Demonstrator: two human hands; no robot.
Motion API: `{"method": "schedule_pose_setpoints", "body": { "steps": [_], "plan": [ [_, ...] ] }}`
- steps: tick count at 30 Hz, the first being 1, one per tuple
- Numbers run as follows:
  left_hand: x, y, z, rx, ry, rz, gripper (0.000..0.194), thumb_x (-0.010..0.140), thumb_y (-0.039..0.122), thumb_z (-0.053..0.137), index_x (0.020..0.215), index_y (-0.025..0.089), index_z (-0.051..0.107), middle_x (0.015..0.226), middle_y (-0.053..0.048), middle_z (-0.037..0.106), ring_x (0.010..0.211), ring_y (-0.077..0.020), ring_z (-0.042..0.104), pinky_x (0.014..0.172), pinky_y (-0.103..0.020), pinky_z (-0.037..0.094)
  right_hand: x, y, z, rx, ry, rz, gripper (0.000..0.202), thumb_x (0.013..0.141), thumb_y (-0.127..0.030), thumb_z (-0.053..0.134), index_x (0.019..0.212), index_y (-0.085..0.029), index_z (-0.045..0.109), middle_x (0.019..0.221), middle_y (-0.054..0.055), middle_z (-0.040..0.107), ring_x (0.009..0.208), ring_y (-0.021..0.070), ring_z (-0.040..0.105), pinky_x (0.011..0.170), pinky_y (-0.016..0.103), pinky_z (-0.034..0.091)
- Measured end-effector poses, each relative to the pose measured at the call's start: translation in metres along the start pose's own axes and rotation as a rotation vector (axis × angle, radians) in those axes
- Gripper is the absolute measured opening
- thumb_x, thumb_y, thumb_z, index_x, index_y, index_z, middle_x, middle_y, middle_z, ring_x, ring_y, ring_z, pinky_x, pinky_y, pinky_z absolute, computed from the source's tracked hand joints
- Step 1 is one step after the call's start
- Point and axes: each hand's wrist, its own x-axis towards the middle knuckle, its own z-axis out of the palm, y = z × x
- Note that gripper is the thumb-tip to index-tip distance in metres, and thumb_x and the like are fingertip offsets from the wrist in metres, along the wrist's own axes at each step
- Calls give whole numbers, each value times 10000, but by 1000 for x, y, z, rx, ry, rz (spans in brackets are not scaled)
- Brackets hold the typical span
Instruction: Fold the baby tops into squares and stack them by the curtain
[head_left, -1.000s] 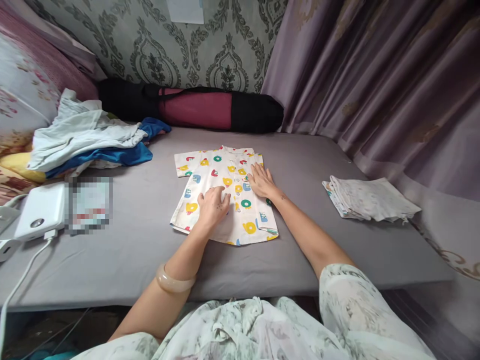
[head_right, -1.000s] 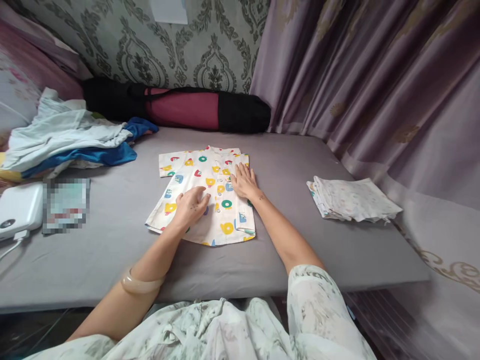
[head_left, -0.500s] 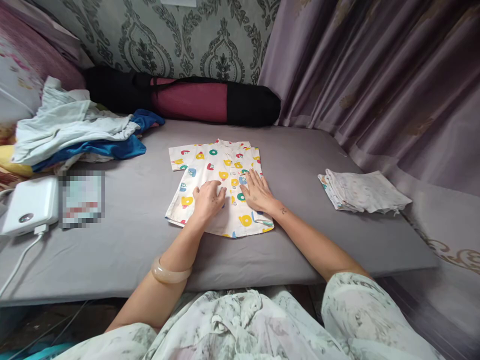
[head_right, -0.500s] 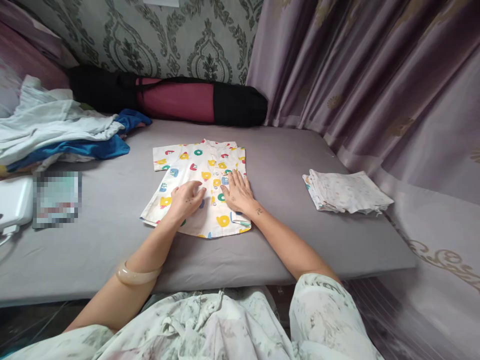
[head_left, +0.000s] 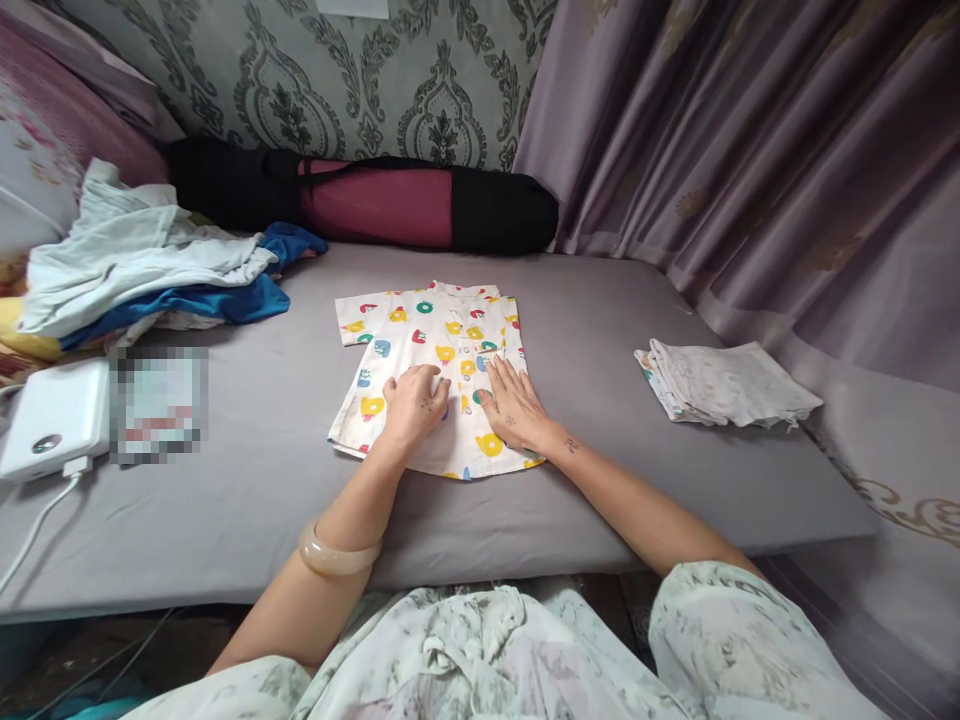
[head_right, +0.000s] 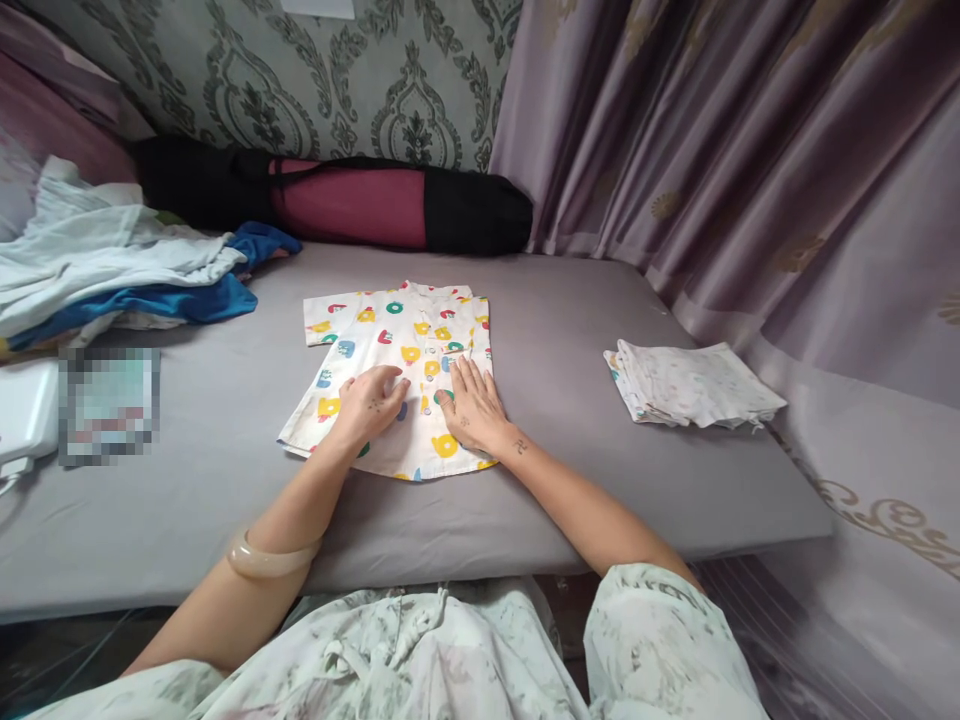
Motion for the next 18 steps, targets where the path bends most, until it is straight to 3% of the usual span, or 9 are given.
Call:
{"method": "schedule_pose_setpoints", "body": {
  "steps": [6,11,15,18],
  "plan": [
    [2,-2,-7,8,0,-10,307,929,336,467,1154,199,626,1143,-97,689,1114,-263,600,1012,-435,379,-22,-4,-4,-7,-7,-51,695,1000,-516,118,1578,-129,128,1640,62,9,1508,185,-28,1224,399,14],
    [5,-10,-30,160,105,-199,345,946,345,421,1199,208,611,1223,-128,637,1186,-316,529,965,-454,390,-32,-13,-15,-2,-118,-66,693,1002,-523,189,1552,-105,242,1626,114,160,1505,253,97,1214,459,89],
    [7,-25,-49,289,111,-367,366,944,337,401,1199,159,593,1240,-179,600,1186,-349,515,932,-448,408,1,-29,-30,28,2,-167,519,995,-379,310,1440,-157,458,1520,114,424,1409,243,362,1155,396,256],
    [10,-38,-58,291,24,-436,355,941,360,395,1148,151,594,1206,-182,616,1143,-327,561,866,-393,443,44,-48,-36,117,84,-252,410,958,-275,378,1302,-180,581,1352,99,593,1239,215,535,1026,317,390]
  ]
}}
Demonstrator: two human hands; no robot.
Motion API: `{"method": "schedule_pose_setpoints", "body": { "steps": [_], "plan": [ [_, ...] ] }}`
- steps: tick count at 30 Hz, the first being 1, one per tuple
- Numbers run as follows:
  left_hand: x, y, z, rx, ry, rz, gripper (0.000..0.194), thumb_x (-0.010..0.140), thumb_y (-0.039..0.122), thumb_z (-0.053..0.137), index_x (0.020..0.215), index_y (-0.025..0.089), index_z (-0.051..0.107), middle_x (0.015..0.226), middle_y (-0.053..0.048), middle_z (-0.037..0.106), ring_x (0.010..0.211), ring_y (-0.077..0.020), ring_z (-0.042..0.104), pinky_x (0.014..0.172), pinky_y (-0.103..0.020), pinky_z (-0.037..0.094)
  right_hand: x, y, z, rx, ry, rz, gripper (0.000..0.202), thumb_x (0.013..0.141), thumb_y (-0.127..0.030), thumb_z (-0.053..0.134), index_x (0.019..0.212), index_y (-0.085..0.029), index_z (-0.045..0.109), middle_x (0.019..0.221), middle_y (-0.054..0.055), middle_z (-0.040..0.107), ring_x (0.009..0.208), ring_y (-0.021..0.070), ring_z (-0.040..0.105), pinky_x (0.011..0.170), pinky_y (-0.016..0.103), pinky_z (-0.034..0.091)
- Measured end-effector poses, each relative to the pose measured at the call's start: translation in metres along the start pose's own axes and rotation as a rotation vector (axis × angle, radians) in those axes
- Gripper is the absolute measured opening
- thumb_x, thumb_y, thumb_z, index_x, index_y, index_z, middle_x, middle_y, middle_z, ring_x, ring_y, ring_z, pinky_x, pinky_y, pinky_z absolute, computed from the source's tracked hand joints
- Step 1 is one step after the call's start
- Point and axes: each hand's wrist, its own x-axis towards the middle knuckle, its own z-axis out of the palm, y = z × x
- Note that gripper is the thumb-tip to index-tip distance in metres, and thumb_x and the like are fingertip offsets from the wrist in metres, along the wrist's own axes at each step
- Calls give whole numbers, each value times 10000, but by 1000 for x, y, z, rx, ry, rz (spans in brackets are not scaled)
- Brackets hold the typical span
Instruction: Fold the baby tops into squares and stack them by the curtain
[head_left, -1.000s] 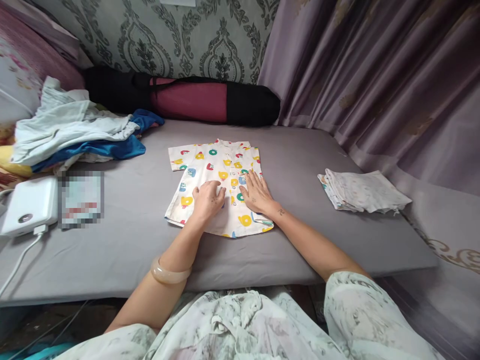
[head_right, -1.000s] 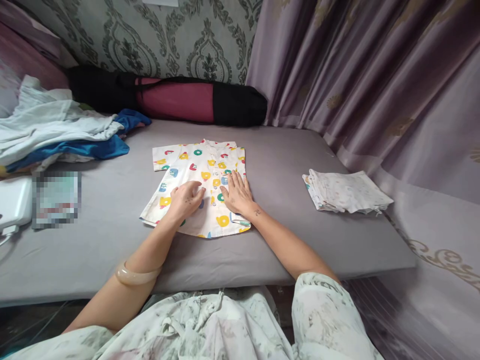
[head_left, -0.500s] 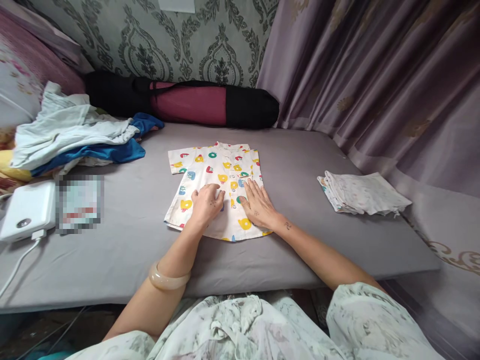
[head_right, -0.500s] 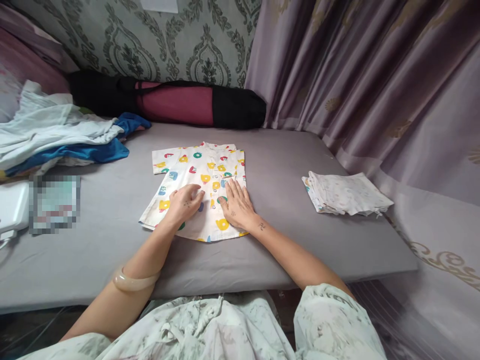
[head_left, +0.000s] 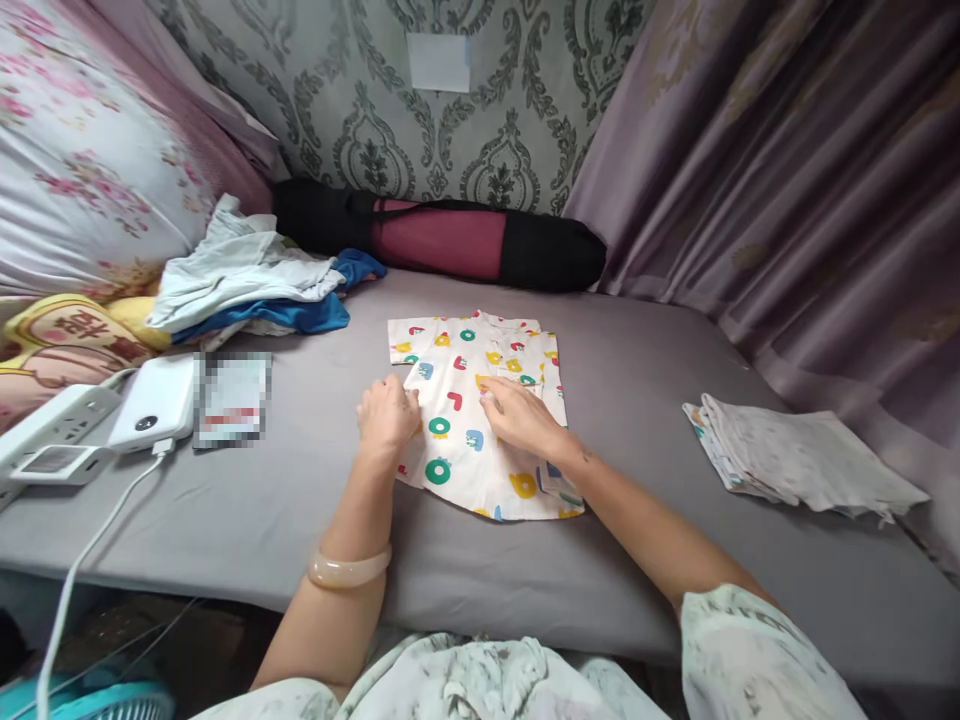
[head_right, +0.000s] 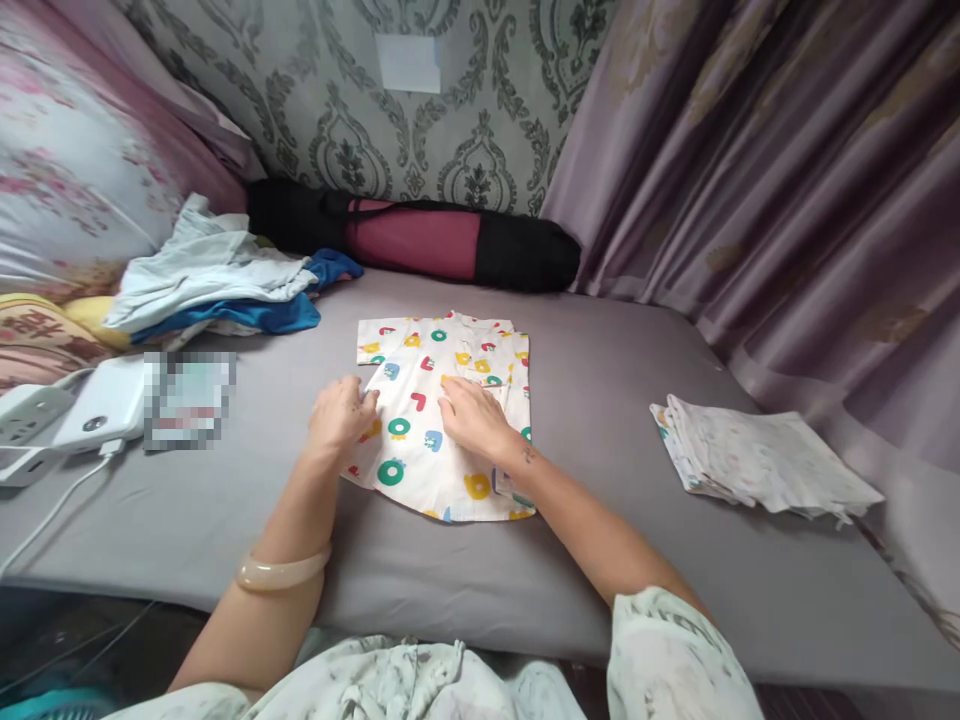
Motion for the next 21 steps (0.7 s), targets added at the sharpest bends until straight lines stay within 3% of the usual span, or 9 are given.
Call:
{"method": "schedule_pose_setpoints", "body": {
  "steps": [5,8,10,13,16,18,21],
  "plan": [
    [8,-13,-5,-14,-147,-28,349,923,411,413,1076,174,618,1168,-163,667,1073,-307,626,772,-347,458,90,-31,17,121,1,8,283,908,-213,431,998,-203,699,978,44,723,952,198,646,812,263,448],
    [7,-15,-10,-20,-178,-42,342,913,417,433,1063,181,630,1154,-164,685,1056,-297,646,753,-327,457,136,-57,32,110,-73,28,258,882,-182,449,862,-195,706,883,34,716,900,191,646,761,243,440],
    [6,-15,-12,-26,-185,-35,338,912,418,437,1044,184,643,1152,-164,690,1054,-296,653,750,-324,459,158,-73,42,92,-110,70,235,878,-191,471,890,-189,705,930,54,720,937,203,648,772,250,447],
    [6,-16,-13,-38,-188,-11,333,905,407,441,1020,185,661,1137,-171,697,1045,-311,662,750,-339,466,178,-92,57,63,-121,146,257,913,-272,494,1068,-174,674,1127,114,690,1066,240,630,847,296,468],
    [7,-16,-12,-37,-184,15,308,891,354,448,1023,184,667,1113,-173,703,1031,-321,668,744,-349,472,186,-103,70,30,-104,198,437,890,-388,580,1251,-141,582,1315,177,583,1187,286,575,935,359,468],
    [7,-16,-12,-30,-183,32,287,879,313,452,1019,184,667,1096,-167,707,1016,-316,673,735,-345,473,189,-104,75,24,-93,225,515,861,-387,622,1297,-124,545,1350,198,547,1203,299,566,953,379,470],
    [6,-16,-12,-36,-194,51,267,873,297,446,986,194,665,1075,-152,710,988,-302,676,713,-335,464,194,-99,78,54,-89,213,418,824,-262,626,1229,-158,602,1248,176,615,1132,299,612,918,400,493]
  ]
}}
